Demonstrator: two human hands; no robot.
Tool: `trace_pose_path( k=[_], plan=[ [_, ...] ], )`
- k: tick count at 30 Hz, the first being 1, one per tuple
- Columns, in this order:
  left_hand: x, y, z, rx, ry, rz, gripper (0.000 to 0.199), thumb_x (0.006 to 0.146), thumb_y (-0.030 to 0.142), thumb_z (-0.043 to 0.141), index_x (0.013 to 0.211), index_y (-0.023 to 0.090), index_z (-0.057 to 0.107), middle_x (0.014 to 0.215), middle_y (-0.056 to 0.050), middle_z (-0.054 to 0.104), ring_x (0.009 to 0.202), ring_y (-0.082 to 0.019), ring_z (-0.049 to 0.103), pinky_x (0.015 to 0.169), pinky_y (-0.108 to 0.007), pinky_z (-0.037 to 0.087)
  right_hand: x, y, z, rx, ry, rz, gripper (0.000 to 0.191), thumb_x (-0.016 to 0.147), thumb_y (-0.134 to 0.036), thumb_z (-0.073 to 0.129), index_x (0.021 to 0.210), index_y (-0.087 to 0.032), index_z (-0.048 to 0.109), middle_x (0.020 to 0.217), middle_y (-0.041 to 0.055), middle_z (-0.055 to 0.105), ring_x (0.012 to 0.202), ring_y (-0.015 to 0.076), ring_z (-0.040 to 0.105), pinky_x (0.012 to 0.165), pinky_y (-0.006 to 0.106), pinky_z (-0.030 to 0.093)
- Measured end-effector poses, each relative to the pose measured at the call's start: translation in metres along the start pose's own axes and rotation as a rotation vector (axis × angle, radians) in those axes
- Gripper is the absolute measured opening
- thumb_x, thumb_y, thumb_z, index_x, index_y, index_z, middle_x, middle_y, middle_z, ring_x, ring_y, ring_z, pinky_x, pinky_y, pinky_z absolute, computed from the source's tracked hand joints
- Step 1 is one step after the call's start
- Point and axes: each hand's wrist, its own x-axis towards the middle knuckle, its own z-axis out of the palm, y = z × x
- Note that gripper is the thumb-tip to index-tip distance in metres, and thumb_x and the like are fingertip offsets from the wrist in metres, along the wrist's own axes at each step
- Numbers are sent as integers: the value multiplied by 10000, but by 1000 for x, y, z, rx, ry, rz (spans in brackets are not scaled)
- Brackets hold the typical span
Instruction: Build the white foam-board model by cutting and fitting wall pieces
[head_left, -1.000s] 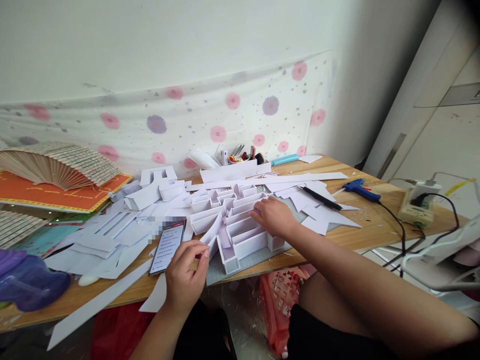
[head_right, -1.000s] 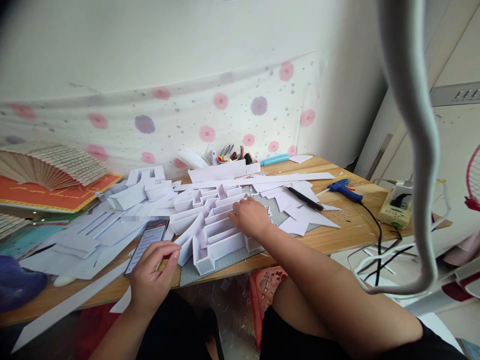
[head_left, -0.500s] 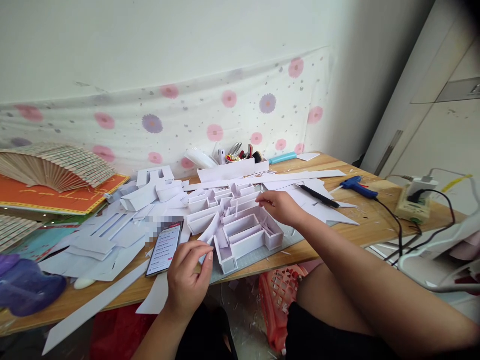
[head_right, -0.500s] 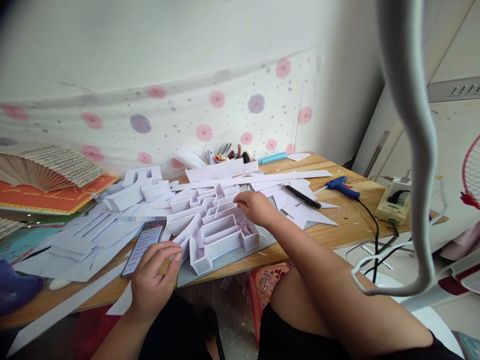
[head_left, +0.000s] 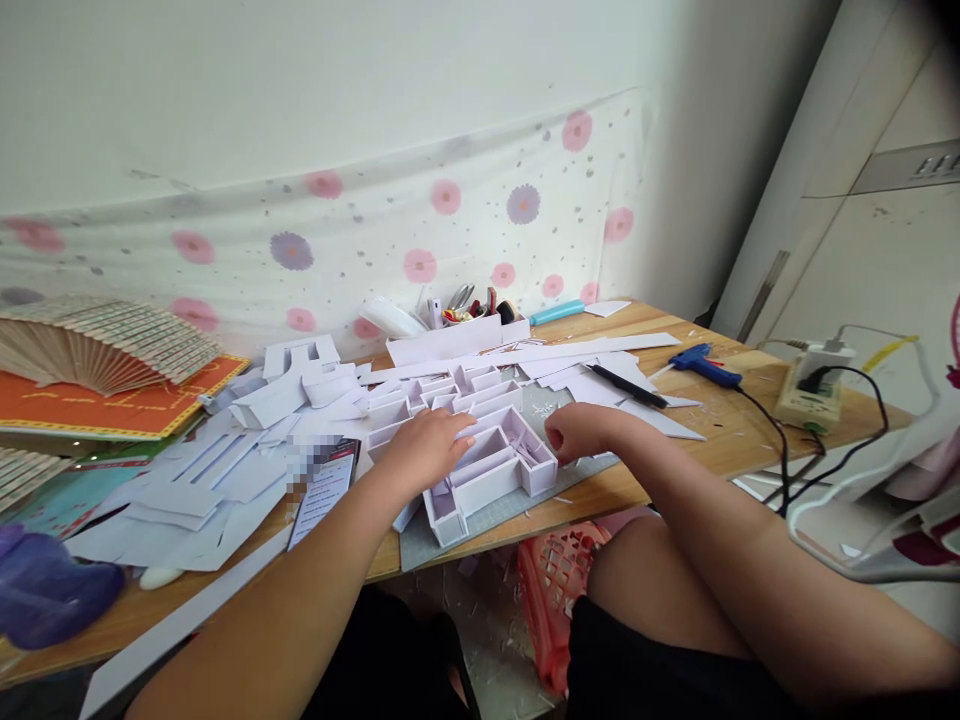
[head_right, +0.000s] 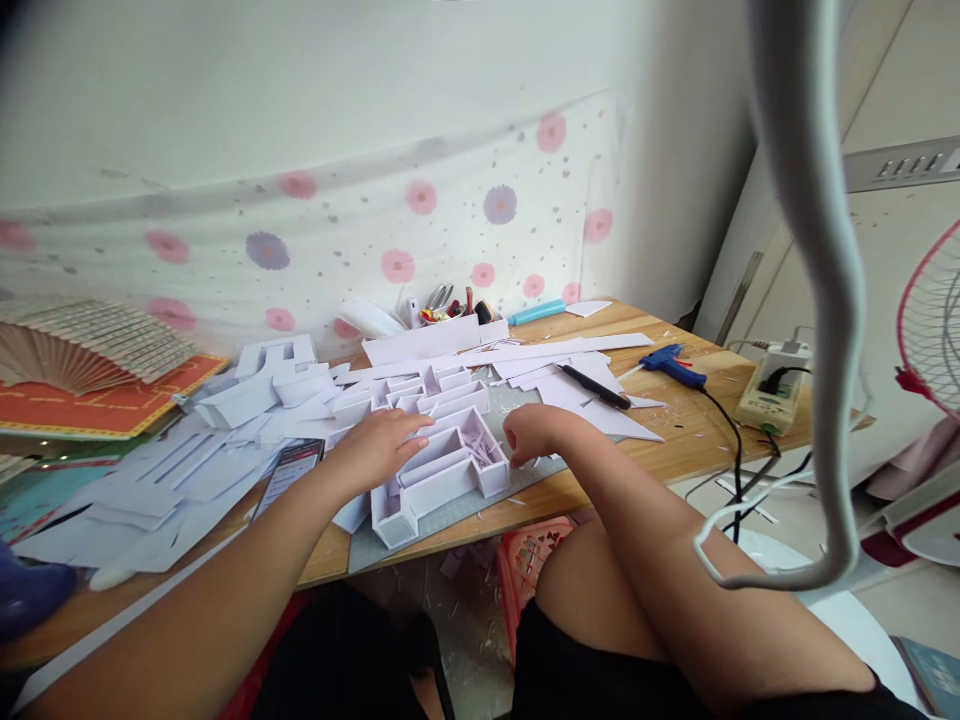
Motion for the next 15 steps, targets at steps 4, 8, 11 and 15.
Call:
trace_pose_path(
  k=[4,8,11,15],
  plan=[
    [17,9,2,123,-48,-13,349,897,371,417,889,227,736,955,-97,699,959,-293,591,798,-393,450,10,-6,7,-50,-24,26,282,685,-265,618,888,-118,749,893,153,729,767,268,669,593,306,445],
    [22,8,6,174,-5,-17,389,900,325,396,741,188,723,878,-108,713,934,-306,583,764,-408,435,15,-5,10,-69,-22,28,305,677,-234,616,912,-94,750,894,181,728,779,282,680,620,319,475],
    [20,6,6,182,41,7,355,896,311,421,738,190,715,868,-87,721,923,-282,584,778,-399,424,14,-2,9,-64,-28,49,300,653,-223,635,895,-90,752,876,182,730,778,299,683,611,333,489],
    [16,10,0,162,83,83,320,908,288,421,819,198,715,896,-59,723,926,-236,580,823,-367,415,10,2,7,-39,-5,84,271,660,-224,646,881,-109,753,879,171,732,794,294,687,622,335,501]
  ],
)
